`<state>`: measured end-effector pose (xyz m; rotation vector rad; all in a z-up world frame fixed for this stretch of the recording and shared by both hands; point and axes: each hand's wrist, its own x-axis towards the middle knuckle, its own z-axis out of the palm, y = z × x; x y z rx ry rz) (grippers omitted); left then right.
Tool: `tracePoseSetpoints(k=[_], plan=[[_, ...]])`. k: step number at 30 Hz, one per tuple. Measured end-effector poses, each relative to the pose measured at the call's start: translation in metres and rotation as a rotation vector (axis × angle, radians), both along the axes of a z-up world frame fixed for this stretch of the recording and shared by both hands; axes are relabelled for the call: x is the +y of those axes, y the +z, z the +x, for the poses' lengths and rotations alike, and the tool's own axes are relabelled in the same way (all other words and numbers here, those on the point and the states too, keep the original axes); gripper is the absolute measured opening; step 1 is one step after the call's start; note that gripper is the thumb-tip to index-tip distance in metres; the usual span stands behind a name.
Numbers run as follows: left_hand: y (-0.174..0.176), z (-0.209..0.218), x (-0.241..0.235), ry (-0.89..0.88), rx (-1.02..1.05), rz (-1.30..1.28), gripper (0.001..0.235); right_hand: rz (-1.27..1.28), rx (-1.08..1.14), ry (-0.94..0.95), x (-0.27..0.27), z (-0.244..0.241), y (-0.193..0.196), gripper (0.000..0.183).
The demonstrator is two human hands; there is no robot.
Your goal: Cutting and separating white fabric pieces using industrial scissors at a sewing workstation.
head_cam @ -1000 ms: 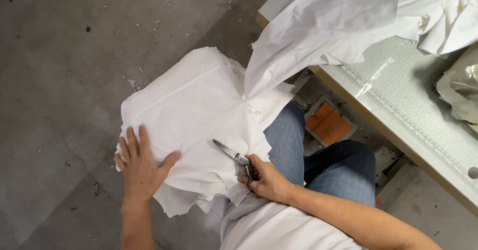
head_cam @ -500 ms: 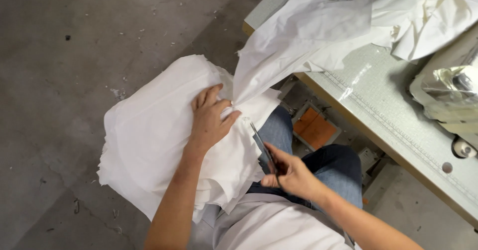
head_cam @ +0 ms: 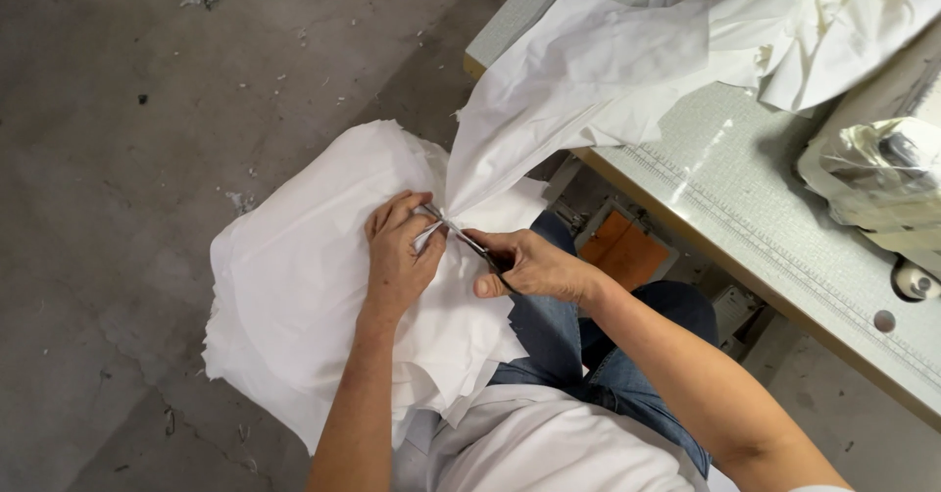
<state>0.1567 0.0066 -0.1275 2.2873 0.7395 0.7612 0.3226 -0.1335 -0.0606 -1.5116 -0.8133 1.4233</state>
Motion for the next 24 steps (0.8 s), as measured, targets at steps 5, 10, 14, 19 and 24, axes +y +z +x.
tracePoseSetpoints(k=[5,10,14,19,24], plan=[[-0.003,-0.003,0.002,-0.025,-0.01,0.047,0.006,-0.054,0.071,-0.031,-0.01,-0.004,-0.034,0.093],[-0.004,-0.001,0.002,-0.021,0.007,0.008,0.006,-0.051,0.091,-0.037,-0.011,-0.005,-0.014,0.096],[-0.003,-0.002,0.003,-0.013,-0.022,-0.046,0.008,-0.052,0.055,-0.012,-0.004,-0.007,-0.001,0.096],[-0.004,-0.003,0.005,-0.007,-0.061,-0.07,0.007,-0.062,0.022,0.003,0.002,-0.012,0.0,0.097],[-0.009,-0.005,0.007,-0.028,-0.062,-0.065,0.004,-0.058,-0.043,0.0,-0.001,-0.02,-0.023,0.099]])
